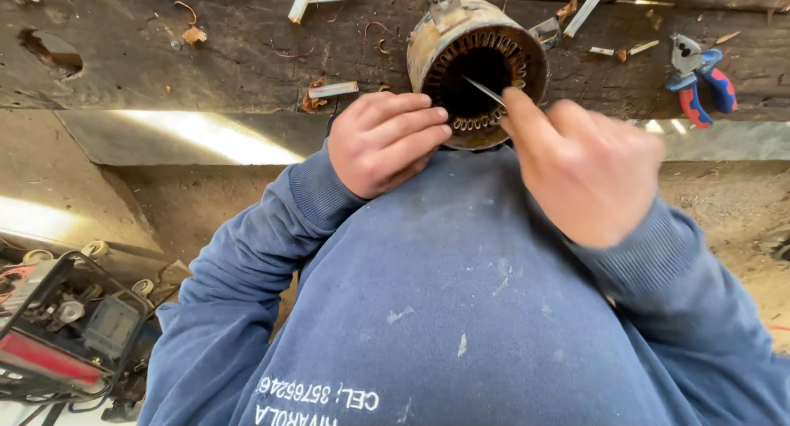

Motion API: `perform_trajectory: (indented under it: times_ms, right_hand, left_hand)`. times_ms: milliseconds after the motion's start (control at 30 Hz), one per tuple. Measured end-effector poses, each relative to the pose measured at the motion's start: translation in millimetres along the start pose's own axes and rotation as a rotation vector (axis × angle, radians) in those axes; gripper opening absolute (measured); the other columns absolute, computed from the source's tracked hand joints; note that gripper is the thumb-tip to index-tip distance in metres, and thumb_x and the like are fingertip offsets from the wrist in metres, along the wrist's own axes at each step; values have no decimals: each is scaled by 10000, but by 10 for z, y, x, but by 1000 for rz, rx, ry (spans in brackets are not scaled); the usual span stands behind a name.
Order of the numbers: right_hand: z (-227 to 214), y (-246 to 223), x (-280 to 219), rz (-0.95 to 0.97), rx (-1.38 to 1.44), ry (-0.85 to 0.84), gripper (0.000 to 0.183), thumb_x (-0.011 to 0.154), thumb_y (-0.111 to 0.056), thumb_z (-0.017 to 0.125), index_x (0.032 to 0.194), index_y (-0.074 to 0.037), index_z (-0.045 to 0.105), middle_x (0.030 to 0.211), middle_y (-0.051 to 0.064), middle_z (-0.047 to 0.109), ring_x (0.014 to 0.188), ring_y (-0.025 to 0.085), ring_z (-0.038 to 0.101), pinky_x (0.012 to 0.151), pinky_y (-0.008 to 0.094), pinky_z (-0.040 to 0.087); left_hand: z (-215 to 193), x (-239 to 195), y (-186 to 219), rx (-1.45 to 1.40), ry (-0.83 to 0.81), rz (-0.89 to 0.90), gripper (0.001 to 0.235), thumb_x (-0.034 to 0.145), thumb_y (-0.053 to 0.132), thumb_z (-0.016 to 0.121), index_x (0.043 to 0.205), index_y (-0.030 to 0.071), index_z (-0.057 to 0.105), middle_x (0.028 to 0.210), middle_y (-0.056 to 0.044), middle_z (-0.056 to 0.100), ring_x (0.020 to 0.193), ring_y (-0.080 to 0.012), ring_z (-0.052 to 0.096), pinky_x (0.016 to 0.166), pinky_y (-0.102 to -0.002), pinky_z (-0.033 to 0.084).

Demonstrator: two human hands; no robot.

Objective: Scraping and arranging wires inside an electric motor stator using a knife-like tool.

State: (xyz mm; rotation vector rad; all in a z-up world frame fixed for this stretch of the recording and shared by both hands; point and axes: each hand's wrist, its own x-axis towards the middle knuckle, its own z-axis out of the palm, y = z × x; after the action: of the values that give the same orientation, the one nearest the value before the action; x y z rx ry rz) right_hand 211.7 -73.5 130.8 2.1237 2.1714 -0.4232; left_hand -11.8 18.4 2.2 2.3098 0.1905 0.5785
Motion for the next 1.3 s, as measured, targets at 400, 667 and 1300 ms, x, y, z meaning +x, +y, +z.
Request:
perform_trajectory:
  times_ms: [400,667,1300]
  right_hand:
    - [-149,205,-726,218,286,92,274,940,-76,856,1207,-83,793,735,81,609,595,221,579,542,344,436]
    - [454,159,-763,288,465,184,238,1052,-129,739,1288,-111,704,962,115,688,767,260,645,684,369,520]
    - [670,163,-708,329,516,103,270,1048,-190,719,1311,-139,752,719,77,584,605,243,586,553,381,454]
  left_hand:
    - [-113,249,-225,-147,154,-289,648,961,157,841,1482,44,472,1447,-137,579,1329,-350,574,1135,-431,497]
    - [-98,400,-269,-114,-22,-349,533,967,137,780,1451,106,558,1420,-122,568,1269,-337,589,1110,-395,510]
    - [58,347,112,567,-170,-276,414,940,263,743,1306,87,665,1496,-167,515,1213,-293,576,962,-416,460]
